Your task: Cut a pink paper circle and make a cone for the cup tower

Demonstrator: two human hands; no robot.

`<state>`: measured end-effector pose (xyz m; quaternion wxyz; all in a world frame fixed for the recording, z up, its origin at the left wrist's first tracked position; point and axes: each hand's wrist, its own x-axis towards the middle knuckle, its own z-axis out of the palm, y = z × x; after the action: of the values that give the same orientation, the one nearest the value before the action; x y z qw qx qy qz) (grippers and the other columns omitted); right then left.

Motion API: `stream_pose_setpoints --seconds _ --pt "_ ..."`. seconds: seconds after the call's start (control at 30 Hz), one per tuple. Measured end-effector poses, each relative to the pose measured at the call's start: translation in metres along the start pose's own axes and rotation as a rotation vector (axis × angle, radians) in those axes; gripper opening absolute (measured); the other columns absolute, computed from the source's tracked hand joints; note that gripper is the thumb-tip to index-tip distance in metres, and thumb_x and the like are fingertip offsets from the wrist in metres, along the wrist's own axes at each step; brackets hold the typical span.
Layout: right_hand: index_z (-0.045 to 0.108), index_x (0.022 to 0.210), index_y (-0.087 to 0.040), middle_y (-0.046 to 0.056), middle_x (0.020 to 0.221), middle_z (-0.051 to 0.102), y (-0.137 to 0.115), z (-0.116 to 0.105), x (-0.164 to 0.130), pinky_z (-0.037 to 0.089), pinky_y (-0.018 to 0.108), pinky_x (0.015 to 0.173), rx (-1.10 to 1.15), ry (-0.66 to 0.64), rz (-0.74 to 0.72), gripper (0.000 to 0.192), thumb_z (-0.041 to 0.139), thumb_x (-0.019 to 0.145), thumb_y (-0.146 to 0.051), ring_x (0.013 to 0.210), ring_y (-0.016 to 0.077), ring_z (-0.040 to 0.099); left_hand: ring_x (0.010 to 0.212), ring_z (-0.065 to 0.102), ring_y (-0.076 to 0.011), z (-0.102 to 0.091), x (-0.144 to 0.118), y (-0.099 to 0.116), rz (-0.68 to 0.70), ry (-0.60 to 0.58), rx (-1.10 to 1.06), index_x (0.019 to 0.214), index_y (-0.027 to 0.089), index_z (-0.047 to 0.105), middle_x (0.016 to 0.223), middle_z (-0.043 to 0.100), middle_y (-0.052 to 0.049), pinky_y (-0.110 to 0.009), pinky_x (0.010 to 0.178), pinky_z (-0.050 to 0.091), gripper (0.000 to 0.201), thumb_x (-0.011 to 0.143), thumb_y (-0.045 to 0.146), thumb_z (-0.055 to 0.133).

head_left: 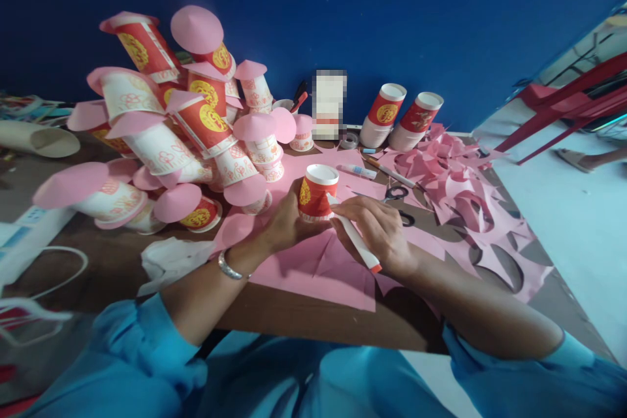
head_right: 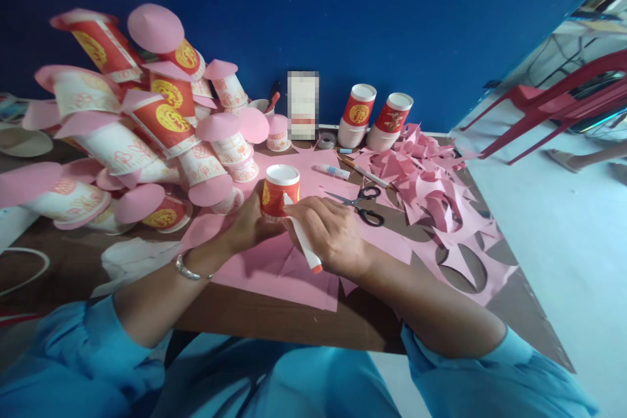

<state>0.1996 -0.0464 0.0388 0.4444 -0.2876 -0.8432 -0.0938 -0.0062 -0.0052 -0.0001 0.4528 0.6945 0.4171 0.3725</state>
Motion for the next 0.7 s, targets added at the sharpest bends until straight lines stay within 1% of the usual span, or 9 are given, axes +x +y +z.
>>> stream_pose_setpoints --seconds 0.1,0.2,0.37,0.53,0.7 --pt "0.057 0.116 -0.018 0.007 0.087 0.075 -0.001 0.001 0.0 0.06 0.032 0.066 0.0 -0.006 -0.003 0.022 0.062 0.095 -0.011 0.075 0.0199 0.073 0.105 0.069 -0.0305 0.0 0.0 0.0 -0.013 0.004 0.005 0.13 0.022 0.046 0.117 0.067 -0.01 -0.04 0.08 0.06 0.082 0.066 0.047 0.091" --pt "0.058 0.112 -0.018 0.006 0.085 0.075 -0.003 0.003 0.0 0.059 0.031 0.064 0.001 -0.008 -0.01 0.02 0.064 0.094 -0.01 0.073 0.0192 0.072 0.101 0.071 -0.0296 0.001 0.0 0.001 -0.039 0.017 -0.003 0.129 0.021 0.046 0.114 0.07 -0.009 -0.04 0.078 0.06 0.082 0.065 0.047 0.091" --pt "0.058 0.107 -0.016 0.007 0.082 0.074 -0.005 0.007 -0.003 0.057 0.031 0.062 -0.001 -0.026 -0.017 0.018 0.066 0.092 -0.01 0.071 0.0191 0.072 0.098 0.072 -0.0302 0.001 0.001 0.007 -0.077 0.031 0.004 0.122 0.022 0.047 0.111 0.071 -0.01 -0.043 0.079 0.06 0.078 0.064 0.05 0.091" --pt "0.058 0.109 -0.017 0.006 0.083 0.074 -0.005 0.007 -0.005 0.056 0.03 0.06 -0.005 -0.036 -0.016 0.016 0.063 0.095 -0.012 0.071 0.0182 0.072 0.099 0.072 -0.031 -0.001 0.001 0.012 -0.092 0.031 0.058 0.121 0.022 0.047 0.11 0.072 -0.009 -0.042 0.08 0.06 0.077 0.064 0.048 0.092" --pt "0.058 0.111 -0.018 0.006 0.084 0.074 -0.005 0.008 -0.005 0.056 0.03 0.06 0.004 -0.053 -0.004 0.017 0.061 0.095 -0.013 0.072 0.0191 0.073 0.097 0.072 -0.0308 -0.001 0.001 0.007 -0.074 0.033 0.049 0.122 0.02 0.046 0.109 0.072 -0.009 -0.042 0.078 0.059 0.078 0.064 0.047 0.092"
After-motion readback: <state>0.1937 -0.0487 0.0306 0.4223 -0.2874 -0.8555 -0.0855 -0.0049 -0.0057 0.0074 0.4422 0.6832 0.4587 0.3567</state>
